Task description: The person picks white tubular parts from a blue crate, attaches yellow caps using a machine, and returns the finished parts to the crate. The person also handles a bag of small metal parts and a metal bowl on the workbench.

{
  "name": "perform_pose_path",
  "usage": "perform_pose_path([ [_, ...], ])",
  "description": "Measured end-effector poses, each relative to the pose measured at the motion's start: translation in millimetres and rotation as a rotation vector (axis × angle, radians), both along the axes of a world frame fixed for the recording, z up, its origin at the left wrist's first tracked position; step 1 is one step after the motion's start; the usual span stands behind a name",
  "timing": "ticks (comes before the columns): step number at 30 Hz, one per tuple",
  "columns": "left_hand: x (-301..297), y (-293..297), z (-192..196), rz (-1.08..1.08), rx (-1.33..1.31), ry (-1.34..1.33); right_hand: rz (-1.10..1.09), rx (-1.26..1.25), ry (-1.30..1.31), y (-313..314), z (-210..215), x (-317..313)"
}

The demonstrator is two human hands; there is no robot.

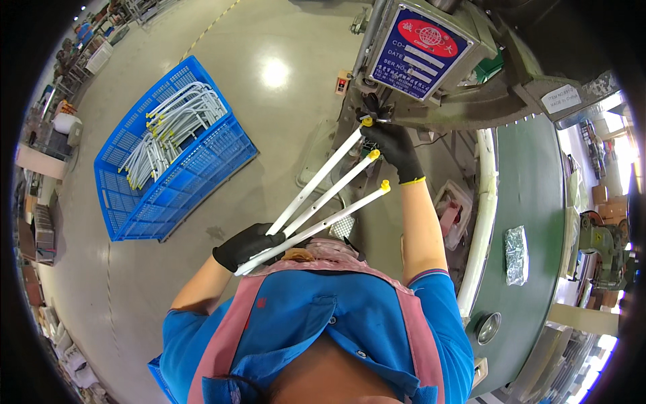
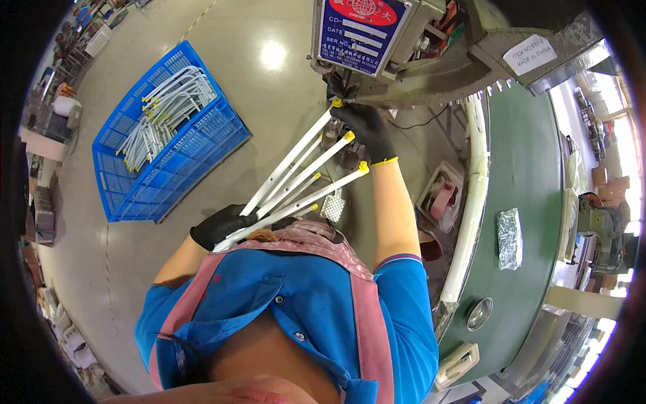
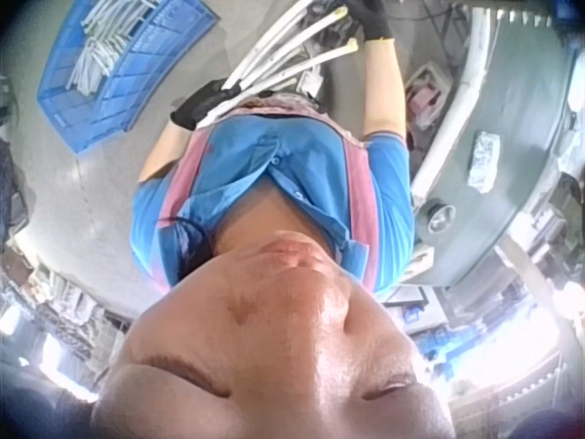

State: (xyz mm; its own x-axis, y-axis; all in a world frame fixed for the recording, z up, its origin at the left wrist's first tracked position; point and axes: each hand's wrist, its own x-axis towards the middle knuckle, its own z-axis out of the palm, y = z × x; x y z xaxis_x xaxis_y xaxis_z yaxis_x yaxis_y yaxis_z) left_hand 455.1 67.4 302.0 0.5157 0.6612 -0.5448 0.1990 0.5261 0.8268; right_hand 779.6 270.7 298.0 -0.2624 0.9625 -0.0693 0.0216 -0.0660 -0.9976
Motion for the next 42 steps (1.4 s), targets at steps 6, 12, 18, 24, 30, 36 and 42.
perform_pose_path([
  [6,4.4,-2.2,-11.2,0.007,0.060,-0.008,0.034,0.046,0.041,-4.7,-1.6,3.7],
  [12,10.3,-6.8,-6.5,-0.030,-0.054,-0.022,-0.044,0.129,0.079,-17.3,-13.1,11.0],
  [18,22.6,-5.6,10.9,-0.168,0.021,0.174,-0.186,0.242,0.288,-10.4,-49.1,17.1],
  [24,28.8,-8.7,13.2,-0.076,-0.004,-0.047,-0.285,0.121,0.497,-23.4,-40.0,-8.8],
  [30,11.2,-3.1,5.6,-0.071,-0.013,-0.034,-0.361,0.372,-0.158,-40.3,-1.8,-19.8],
  [36,-16.2,14.9,1.2,-0.110,-0.132,-0.022,-0.235,0.618,-0.468,-25.4,-1.4,-18.9],
  [42,-22.2,24.9,-3.3,-0.135,-0.079,-0.022,-0.146,0.722,-0.576,-13.6,-0.2,-19.3],
])
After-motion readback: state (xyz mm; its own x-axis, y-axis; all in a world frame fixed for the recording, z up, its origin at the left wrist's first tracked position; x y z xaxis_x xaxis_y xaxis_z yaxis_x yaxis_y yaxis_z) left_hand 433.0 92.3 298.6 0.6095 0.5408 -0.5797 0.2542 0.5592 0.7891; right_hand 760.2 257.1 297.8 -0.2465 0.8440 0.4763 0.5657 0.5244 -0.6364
